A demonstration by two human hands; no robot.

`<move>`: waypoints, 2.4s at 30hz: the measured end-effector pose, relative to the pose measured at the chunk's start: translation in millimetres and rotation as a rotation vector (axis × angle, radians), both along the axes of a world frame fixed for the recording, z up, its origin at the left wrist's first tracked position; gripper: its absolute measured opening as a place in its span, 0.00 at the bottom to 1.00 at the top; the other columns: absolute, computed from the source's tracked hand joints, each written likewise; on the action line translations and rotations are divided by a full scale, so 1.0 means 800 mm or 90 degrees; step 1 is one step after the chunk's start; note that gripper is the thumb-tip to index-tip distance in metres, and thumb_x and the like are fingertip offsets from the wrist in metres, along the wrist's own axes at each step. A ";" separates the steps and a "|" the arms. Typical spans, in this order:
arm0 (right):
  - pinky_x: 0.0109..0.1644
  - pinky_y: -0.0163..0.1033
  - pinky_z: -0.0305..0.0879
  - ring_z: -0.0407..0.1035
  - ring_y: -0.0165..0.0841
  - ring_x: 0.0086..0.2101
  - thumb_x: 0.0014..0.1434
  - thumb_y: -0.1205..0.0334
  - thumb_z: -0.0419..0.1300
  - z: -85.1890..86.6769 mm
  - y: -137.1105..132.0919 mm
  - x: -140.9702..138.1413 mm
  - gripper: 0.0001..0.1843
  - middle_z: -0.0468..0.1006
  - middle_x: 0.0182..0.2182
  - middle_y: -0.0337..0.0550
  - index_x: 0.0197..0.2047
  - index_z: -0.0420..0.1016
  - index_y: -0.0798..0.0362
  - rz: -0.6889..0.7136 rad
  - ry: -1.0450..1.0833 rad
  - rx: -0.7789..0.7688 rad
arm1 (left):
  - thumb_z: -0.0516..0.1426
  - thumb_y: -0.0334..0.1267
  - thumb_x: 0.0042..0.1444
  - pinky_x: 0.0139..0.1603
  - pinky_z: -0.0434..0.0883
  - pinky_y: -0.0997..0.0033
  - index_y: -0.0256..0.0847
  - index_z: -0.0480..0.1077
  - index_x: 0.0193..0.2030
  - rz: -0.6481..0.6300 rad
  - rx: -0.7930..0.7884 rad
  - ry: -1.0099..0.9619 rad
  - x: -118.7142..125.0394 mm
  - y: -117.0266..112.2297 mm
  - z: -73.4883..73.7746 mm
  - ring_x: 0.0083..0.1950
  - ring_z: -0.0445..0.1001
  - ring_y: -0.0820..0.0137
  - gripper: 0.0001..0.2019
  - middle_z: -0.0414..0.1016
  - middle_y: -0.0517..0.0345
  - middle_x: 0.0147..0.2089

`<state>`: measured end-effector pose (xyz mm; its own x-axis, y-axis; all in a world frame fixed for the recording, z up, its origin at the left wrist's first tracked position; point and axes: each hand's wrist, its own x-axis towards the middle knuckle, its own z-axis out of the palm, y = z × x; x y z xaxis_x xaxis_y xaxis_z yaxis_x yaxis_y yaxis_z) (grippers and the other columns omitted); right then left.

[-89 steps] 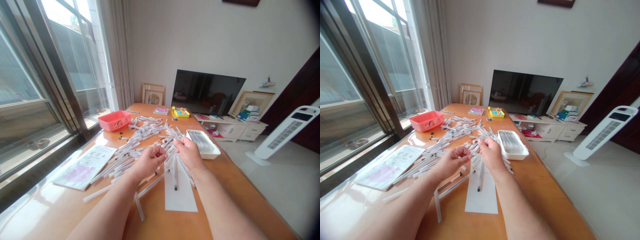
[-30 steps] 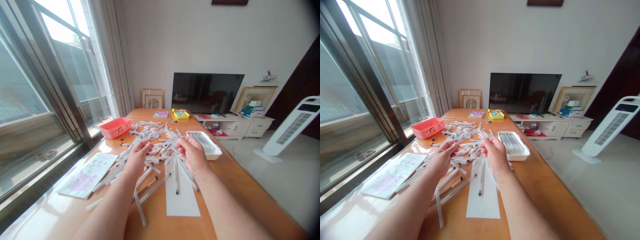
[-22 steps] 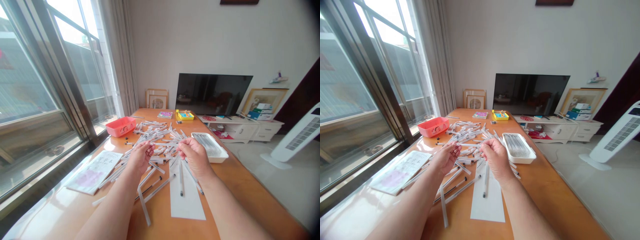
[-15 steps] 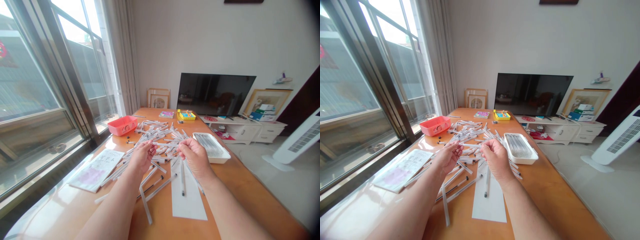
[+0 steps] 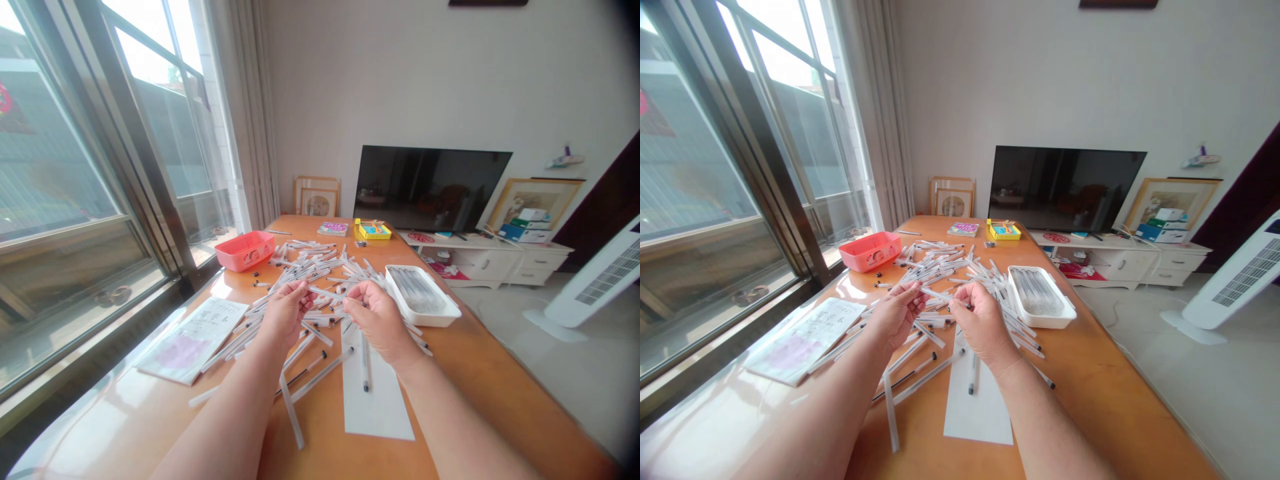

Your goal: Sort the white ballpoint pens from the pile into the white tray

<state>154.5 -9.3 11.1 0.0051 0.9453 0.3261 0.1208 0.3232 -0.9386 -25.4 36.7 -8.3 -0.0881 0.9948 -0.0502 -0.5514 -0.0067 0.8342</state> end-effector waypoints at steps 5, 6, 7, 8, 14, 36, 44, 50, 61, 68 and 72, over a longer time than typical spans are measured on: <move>0.34 0.36 0.63 0.68 0.31 0.27 0.60 0.57 0.62 -0.011 -0.001 -0.011 0.09 0.75 0.26 0.35 0.42 0.71 0.50 0.034 -0.081 0.019 | 0.68 0.36 0.51 0.33 0.71 0.79 0.35 0.74 0.39 -0.005 0.017 0.028 0.008 -0.008 0.005 0.31 0.75 0.75 0.11 0.78 0.53 0.34; 0.34 0.36 0.64 0.69 0.31 0.27 0.61 0.57 0.61 -0.012 -0.001 -0.013 0.08 0.76 0.27 0.35 0.42 0.71 0.50 0.037 -0.092 0.021 | 0.68 0.36 0.51 0.34 0.71 0.79 0.34 0.75 0.39 -0.004 0.017 0.028 0.009 -0.009 0.006 0.31 0.74 0.76 0.11 0.79 0.52 0.34; 0.34 0.37 0.64 0.69 0.32 0.28 0.61 0.57 0.60 -0.014 -0.001 -0.015 0.08 0.76 0.28 0.36 0.42 0.72 0.50 0.037 -0.101 0.024 | 0.68 0.36 0.51 0.34 0.71 0.78 0.34 0.75 0.39 -0.001 0.017 0.026 0.010 -0.011 0.006 0.31 0.74 0.76 0.11 0.79 0.52 0.34; 0.34 0.37 0.65 0.70 0.32 0.29 0.62 0.57 0.60 -0.015 -0.002 -0.016 0.07 0.77 0.29 0.37 0.42 0.72 0.50 0.035 -0.108 0.029 | 0.68 0.37 0.51 0.35 0.71 0.78 0.35 0.75 0.39 0.002 0.017 0.022 0.011 -0.012 0.007 0.31 0.74 0.76 0.12 0.79 0.52 0.34; 0.42 0.39 0.68 0.75 0.36 0.37 0.62 0.59 0.60 -0.016 -0.002 -0.019 0.05 0.80 0.35 0.42 0.40 0.73 0.51 0.007 -0.134 0.085 | 0.67 0.35 0.52 0.39 0.73 0.75 0.36 0.74 0.40 0.003 0.013 -0.014 0.016 -0.018 0.009 0.32 0.76 0.75 0.10 0.80 0.53 0.34; 0.43 0.40 0.70 0.76 0.37 0.37 0.63 0.61 0.59 -0.016 -0.011 -0.029 0.06 0.82 0.35 0.42 0.42 0.75 0.49 -0.027 -0.194 0.153 | 0.66 0.33 0.53 0.36 0.74 0.76 0.36 0.72 0.40 0.044 0.011 -0.059 0.022 -0.027 0.013 0.30 0.75 0.75 0.09 0.79 0.54 0.32; 0.44 0.40 0.70 0.76 0.36 0.37 0.62 0.59 0.60 -0.009 -0.013 -0.029 0.07 0.81 0.36 0.43 0.42 0.74 0.51 0.021 -0.100 0.110 | 0.67 0.34 0.52 0.38 0.73 0.75 0.36 0.73 0.39 0.044 0.008 -0.049 0.019 -0.036 0.025 0.31 0.76 0.75 0.10 0.79 0.53 0.33; 0.27 0.33 0.62 0.67 0.28 0.23 0.57 0.52 0.65 0.003 -0.007 -0.016 0.14 0.77 0.25 0.36 0.41 0.72 0.52 0.077 0.108 -0.079 | 0.69 0.35 0.48 0.33 0.71 0.77 0.36 0.75 0.42 0.027 0.012 -0.024 0.012 -0.034 0.027 0.30 0.74 0.75 0.15 0.75 0.58 0.29; 0.36 0.36 0.69 0.73 0.32 0.32 0.58 0.58 0.63 0.005 0.007 0.002 0.13 0.82 0.35 0.44 0.46 0.71 0.51 0.100 0.404 -0.097 | 0.65 0.27 0.53 0.34 0.76 0.80 0.36 0.74 0.39 -0.002 -0.038 -0.079 0.008 -0.023 0.018 0.32 0.78 0.76 0.07 0.78 0.54 0.34; 0.37 0.36 0.68 0.72 0.31 0.34 0.57 0.52 0.67 -0.017 0.011 -0.018 0.18 0.81 0.37 0.43 0.47 0.76 0.53 0.074 0.262 -0.111 | 0.64 0.27 0.56 0.36 0.78 0.78 0.34 0.74 0.39 -0.113 -0.068 -0.082 0.027 -0.030 0.008 0.33 0.79 0.74 0.05 0.79 0.51 0.33; 0.33 0.34 0.64 0.68 0.28 0.30 0.57 0.51 0.66 -0.016 0.010 -0.021 0.15 0.79 0.32 0.39 0.42 0.78 0.53 0.043 0.204 -0.079 | 0.65 0.30 0.55 0.32 0.77 0.79 0.35 0.74 0.38 -0.122 -0.071 -0.046 0.031 -0.034 0.006 0.30 0.77 0.75 0.06 0.79 0.51 0.33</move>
<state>137.6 -1.6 -2.1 0.0251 0.9794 0.2002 -0.2047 0.2011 -0.9580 -0.5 9.7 -3.8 0.1091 0.9810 -0.1606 -0.5920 0.1939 0.7822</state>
